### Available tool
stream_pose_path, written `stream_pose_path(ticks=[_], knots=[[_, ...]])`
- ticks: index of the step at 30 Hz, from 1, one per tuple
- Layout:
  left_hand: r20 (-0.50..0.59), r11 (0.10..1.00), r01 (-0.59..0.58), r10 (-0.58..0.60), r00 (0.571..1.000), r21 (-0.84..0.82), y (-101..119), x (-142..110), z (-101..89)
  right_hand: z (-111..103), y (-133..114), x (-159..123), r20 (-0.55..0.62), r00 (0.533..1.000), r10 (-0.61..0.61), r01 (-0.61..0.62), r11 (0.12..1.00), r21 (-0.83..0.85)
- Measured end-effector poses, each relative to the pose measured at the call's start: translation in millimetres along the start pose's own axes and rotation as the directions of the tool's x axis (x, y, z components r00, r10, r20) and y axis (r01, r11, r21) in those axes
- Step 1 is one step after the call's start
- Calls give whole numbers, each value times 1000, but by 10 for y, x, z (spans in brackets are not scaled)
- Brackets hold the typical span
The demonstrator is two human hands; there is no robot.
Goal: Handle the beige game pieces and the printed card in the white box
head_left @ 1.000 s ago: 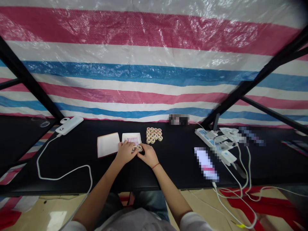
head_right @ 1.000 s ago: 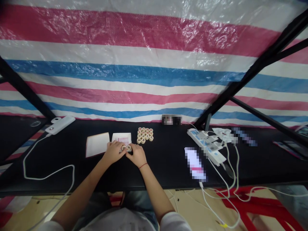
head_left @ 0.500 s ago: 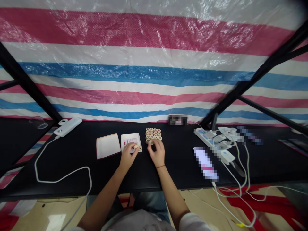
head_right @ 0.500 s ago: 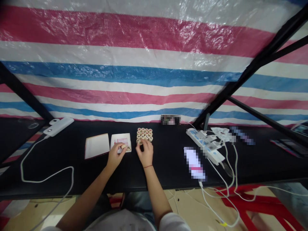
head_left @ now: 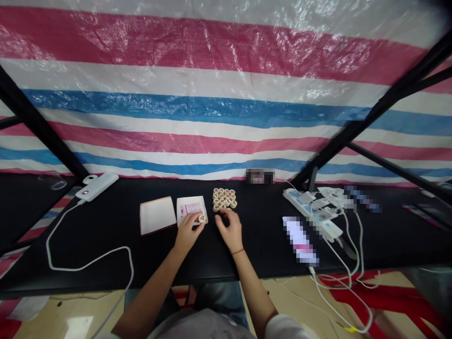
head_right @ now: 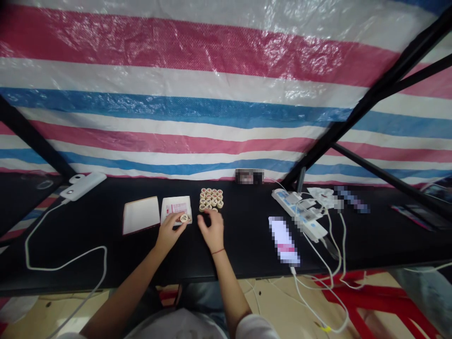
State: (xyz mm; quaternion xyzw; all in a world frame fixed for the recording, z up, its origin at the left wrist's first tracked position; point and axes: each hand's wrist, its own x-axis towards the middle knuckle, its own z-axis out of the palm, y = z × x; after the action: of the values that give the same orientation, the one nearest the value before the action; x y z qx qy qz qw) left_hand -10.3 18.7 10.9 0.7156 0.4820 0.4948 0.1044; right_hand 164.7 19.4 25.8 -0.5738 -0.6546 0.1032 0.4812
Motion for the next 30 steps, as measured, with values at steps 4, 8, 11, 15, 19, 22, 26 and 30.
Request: stream_pose_path(ticks=[4,8,11,15,19,22,26,30], knots=[[93,999,-45,45,995,-2,-15,-39,24,104,-320,-156,162,981,-108,80,982,169],[128,991,-108,97,987,82,-8,-29,-16,135,-266,-148,79,995,-64,53,989,136],[68,958,-117,102,992,262,3,-11,-163,52,31,-19,-125,991,37,-40,999,-18],[-132,832,126,-64,989,541,-50,-30,-438,-51,423,116,-123,989,84,-110,969,-220],[-109,781,156,-112,988,604,-152,-92,-573,-28,535,106,-46,995,92,-101,948,-302],[-75,788,123,-98,992,603,-187,-127,-554,3,520,86,-35,994,105,-111,930,-350],[-25,784,81,-83,996,615,-167,-136,-501,4,507,103,11,995,100,-87,912,-401],[-16,766,113,-133,991,633,-143,-142,-497,7,518,116,4,998,69,-61,905,-421]])
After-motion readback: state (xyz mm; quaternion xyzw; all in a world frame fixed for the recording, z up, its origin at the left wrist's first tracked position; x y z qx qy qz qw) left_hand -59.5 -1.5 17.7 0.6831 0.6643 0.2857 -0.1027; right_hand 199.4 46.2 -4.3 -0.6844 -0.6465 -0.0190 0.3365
